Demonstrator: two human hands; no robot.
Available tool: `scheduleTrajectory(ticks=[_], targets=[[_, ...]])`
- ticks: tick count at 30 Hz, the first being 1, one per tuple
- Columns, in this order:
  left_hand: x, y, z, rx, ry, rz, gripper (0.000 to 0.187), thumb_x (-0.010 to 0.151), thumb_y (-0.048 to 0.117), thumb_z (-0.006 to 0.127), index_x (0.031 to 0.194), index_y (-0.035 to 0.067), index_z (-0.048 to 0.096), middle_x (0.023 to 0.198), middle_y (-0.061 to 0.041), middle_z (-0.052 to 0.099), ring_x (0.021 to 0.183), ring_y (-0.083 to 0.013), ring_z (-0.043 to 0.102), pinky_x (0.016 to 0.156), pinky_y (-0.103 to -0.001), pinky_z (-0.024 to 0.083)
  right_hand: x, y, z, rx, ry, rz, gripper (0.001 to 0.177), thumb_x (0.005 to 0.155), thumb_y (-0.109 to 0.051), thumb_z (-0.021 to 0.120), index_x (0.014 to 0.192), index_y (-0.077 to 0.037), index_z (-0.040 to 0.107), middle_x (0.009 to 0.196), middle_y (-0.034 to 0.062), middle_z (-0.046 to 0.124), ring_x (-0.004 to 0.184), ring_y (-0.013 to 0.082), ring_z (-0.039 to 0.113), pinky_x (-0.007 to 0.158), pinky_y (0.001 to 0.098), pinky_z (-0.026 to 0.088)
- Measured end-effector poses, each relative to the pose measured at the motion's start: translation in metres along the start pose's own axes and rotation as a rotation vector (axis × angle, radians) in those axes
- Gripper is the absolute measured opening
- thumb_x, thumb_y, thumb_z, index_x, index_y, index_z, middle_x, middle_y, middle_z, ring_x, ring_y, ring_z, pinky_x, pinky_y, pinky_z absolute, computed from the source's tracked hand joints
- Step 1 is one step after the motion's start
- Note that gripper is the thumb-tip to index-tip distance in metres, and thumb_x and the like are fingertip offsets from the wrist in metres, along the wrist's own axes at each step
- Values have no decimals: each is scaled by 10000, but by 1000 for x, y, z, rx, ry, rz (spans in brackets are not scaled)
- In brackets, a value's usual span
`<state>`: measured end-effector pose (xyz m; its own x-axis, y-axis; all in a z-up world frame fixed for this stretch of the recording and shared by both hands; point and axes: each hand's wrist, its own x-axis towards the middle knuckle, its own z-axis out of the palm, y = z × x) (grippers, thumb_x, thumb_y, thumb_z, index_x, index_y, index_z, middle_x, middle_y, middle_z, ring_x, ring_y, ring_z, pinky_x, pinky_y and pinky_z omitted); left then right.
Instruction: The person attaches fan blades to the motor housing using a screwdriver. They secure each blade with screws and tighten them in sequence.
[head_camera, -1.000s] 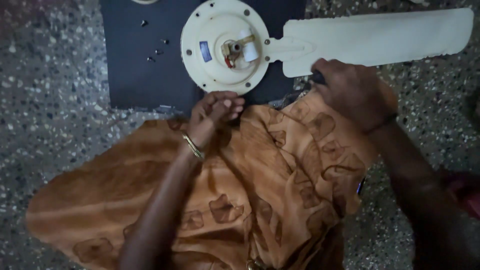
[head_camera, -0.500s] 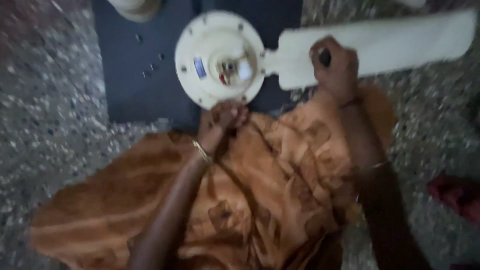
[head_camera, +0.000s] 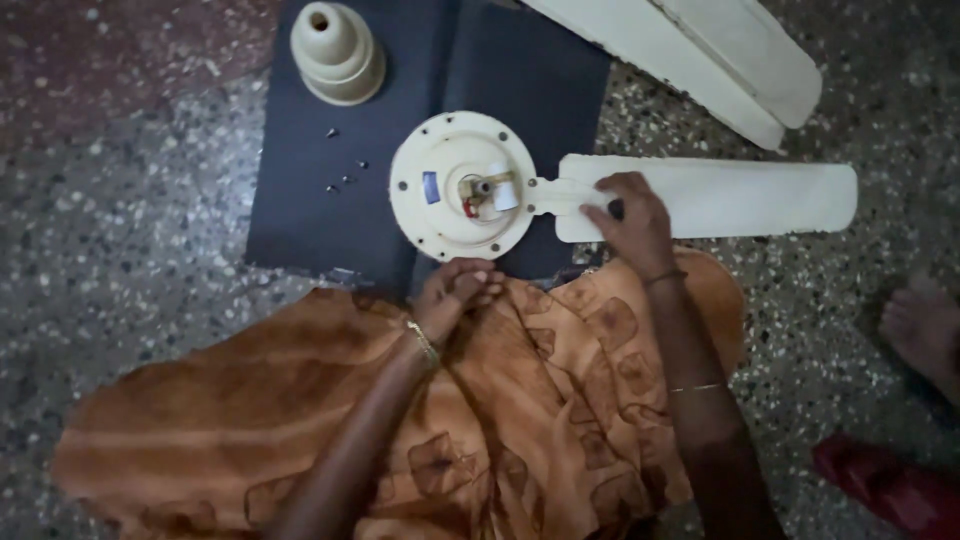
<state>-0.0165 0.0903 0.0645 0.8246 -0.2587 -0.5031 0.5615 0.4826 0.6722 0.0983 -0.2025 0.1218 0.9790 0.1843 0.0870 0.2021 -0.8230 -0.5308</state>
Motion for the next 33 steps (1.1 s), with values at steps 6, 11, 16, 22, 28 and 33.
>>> scheduleTrajectory(ticks=[6,11,16,22,28,33], targets=[[-2,13,2,31,114,145,245,1018,148,617,1185,-26,663,1073,-133,747,944,-187,700,850,-309,574,6,-42,5,-109,-169,-150,611,739,-288,885,1262,-61,666,1397,132,588,1201,344,631,938,444,547],[23,43,-53,349,412,642,241,1023,146,614,1200,-9,664,1130,-122,745,1011,-199,691,923,-312,553,5,-47,5,-103,-139,-216,617,836,-304,847,1364,-69,631,1449,124,574,1256,326,622,982,435,554],[48,23,-87,515,532,614,396,969,150,665,1302,-31,553,1237,-175,674,1111,-243,658,965,-363,545,11,-32,17,-95,-66,-187,475,905,-267,814,1309,-72,657,1424,127,612,1215,327,649,952,425,567],[44,-9,-84,751,536,562,453,933,154,711,1313,-17,535,1219,-193,686,1106,-274,665,947,-390,524,43,17,1,-170,78,-27,351,913,-297,833,1160,-83,704,1214,115,708,1166,327,674,994,419,559],[51,-17,-80,658,484,404,433,933,162,674,1302,4,512,1159,-141,727,1032,-230,714,887,-353,565,47,8,15,-64,-50,-147,537,806,-410,877,1206,-92,713,1282,110,707,1224,302,654,1078,416,500],[50,-14,-74,325,409,351,383,990,181,631,1313,-3,537,1156,-117,703,997,-200,673,826,-344,563,47,-17,22,-44,-304,-221,787,689,-416,892,1334,-61,615,1409,151,605,1292,333,558,1038,437,477]])
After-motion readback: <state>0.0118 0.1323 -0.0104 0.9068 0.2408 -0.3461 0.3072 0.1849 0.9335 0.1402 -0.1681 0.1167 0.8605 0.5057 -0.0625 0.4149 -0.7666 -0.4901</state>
